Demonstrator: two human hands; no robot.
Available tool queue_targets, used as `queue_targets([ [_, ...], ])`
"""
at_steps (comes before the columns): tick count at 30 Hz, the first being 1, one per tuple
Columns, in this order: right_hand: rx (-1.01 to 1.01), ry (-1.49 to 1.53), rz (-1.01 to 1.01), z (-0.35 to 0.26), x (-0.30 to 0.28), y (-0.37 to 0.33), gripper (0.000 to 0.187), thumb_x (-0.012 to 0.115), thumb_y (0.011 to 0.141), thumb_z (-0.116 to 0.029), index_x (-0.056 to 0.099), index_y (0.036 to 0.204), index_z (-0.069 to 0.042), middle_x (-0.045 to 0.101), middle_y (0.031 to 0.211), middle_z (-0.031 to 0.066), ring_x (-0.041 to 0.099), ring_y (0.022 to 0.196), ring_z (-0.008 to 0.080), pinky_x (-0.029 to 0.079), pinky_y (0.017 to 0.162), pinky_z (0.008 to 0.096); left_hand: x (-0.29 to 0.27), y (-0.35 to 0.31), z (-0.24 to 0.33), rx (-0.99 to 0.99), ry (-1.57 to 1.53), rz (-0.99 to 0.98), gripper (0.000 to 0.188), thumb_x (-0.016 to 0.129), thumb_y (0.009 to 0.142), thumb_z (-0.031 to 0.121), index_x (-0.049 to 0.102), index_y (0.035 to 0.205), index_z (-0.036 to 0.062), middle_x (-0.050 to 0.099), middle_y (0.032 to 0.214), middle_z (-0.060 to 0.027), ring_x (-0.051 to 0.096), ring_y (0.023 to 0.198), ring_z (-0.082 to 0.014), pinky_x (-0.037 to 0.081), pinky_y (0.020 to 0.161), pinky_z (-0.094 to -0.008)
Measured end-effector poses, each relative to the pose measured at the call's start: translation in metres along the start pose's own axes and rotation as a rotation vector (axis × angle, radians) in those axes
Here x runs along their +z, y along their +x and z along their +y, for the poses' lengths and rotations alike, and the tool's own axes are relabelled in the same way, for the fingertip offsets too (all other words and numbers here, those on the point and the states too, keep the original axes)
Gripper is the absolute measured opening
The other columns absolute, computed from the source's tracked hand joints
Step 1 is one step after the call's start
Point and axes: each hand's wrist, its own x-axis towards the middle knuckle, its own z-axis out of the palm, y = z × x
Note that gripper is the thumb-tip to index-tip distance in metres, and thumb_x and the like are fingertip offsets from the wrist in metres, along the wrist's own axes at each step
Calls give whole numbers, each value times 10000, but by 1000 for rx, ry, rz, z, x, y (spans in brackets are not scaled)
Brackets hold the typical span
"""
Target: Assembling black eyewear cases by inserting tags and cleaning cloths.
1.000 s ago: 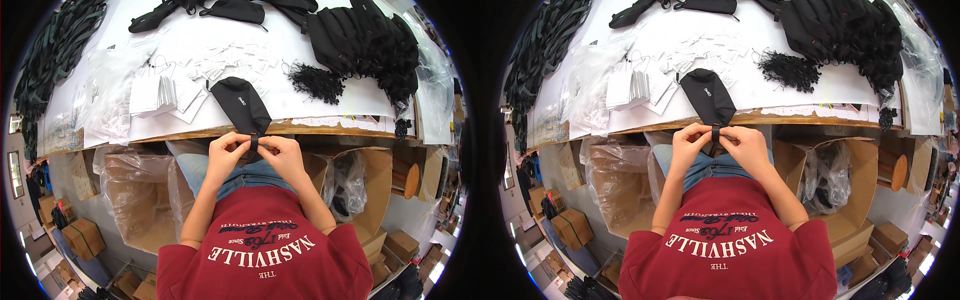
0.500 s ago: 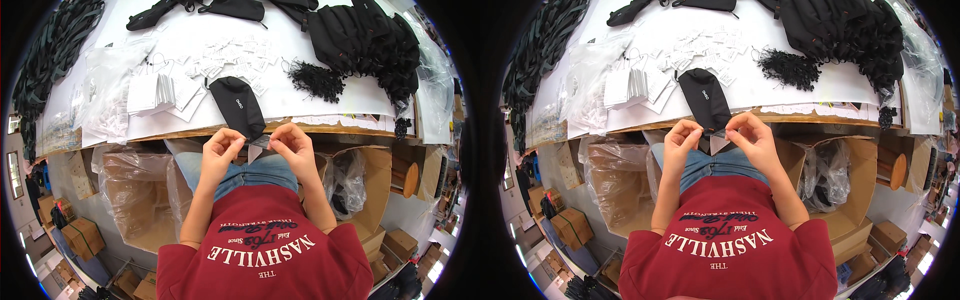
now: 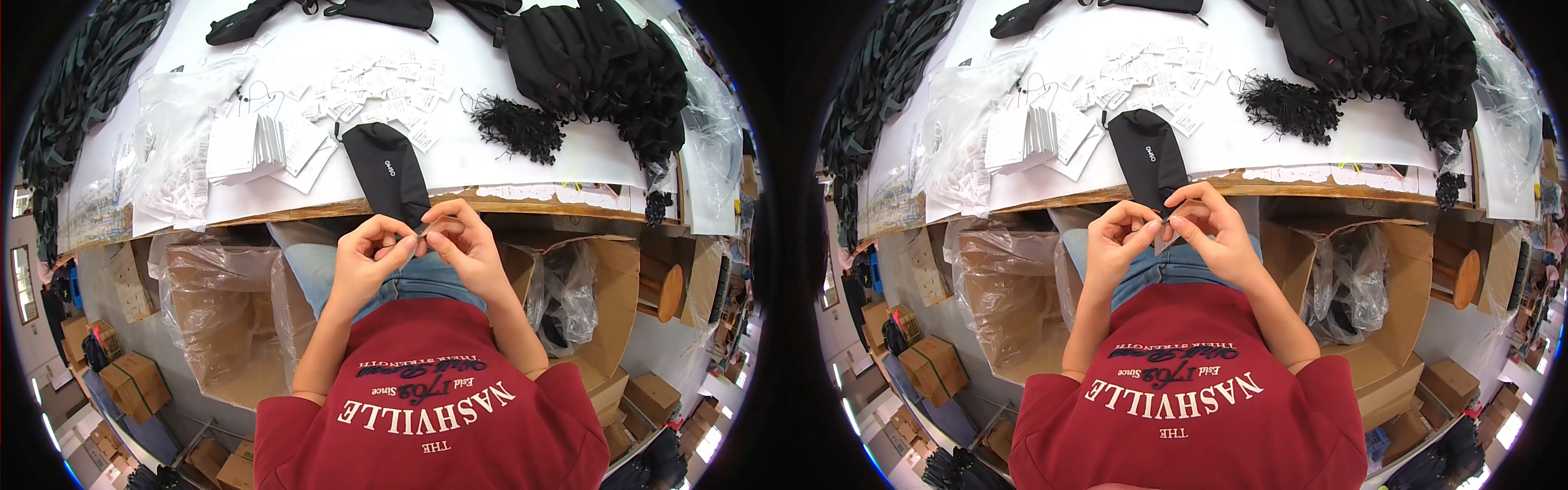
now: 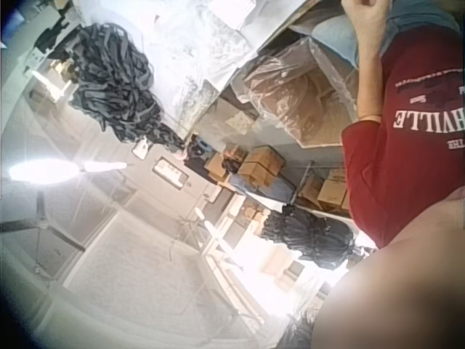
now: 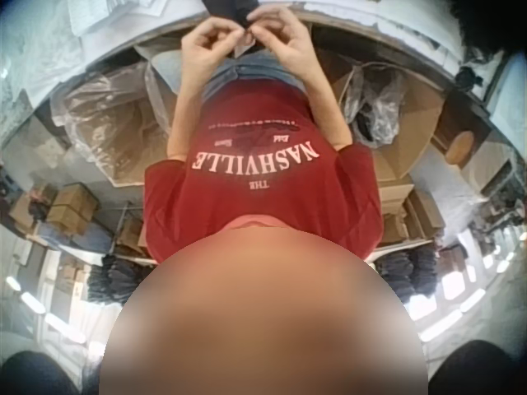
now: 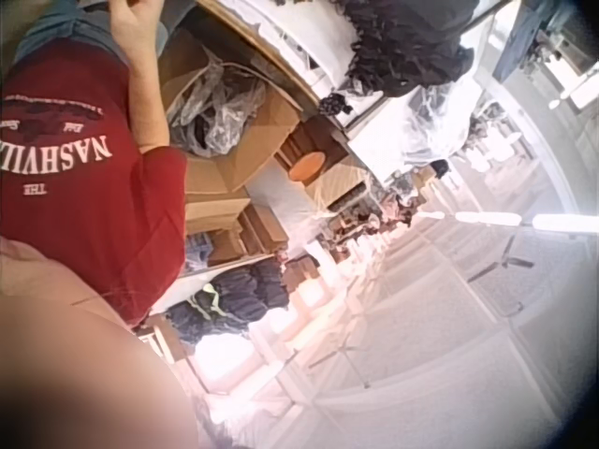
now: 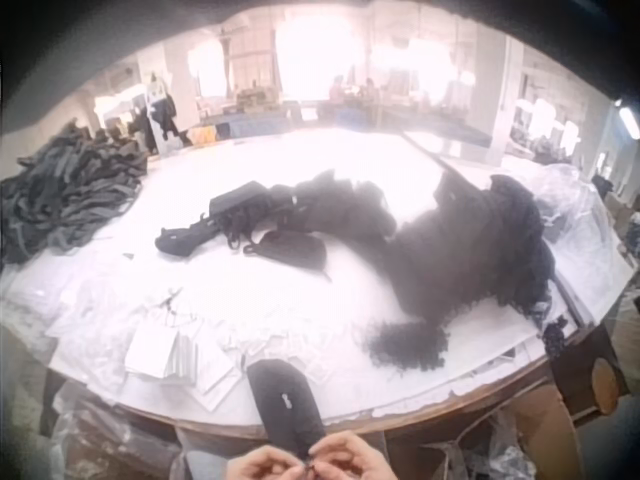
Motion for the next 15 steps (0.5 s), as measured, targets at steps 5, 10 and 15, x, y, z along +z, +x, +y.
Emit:
queue_targets([
  [5, 26, 74, -17, 1, 0, -1, 188, 562, 921, -55, 497, 1093, -18, 609, 825, 48, 600, 813, 95, 485, 750, 236, -1, -1, -1, 40, 145, 28, 45, 674, 816, 35, 641, 843, 21, 353, 581, 101, 295, 543, 11, 243, 496, -175],
  [10, 2, 27, 35, 5, 2, -1, 190, 589, 900, -51, 517, 1074, -28, 614, 818, 41, 600, 790, 90, 476, 705, 221, 2, -2, 2, 118, 316, 61, 43, 678, 793, 39, 642, 815, 28, 344, 556, 90, 290, 525, 3, 236, 489, -185],
  [15, -69, -158, 107, 5, 4, -1, 166, 611, 876, -42, 550, 1031, -40, 630, 781, 31, 598, 724, 75, 450, 637, 202, 4, -1, 2, 128, 373, 50, 58, 685, 783, 38, 646, 825, 28, 334, 536, 72, 283, 510, -9, 236, 473, -196],
])
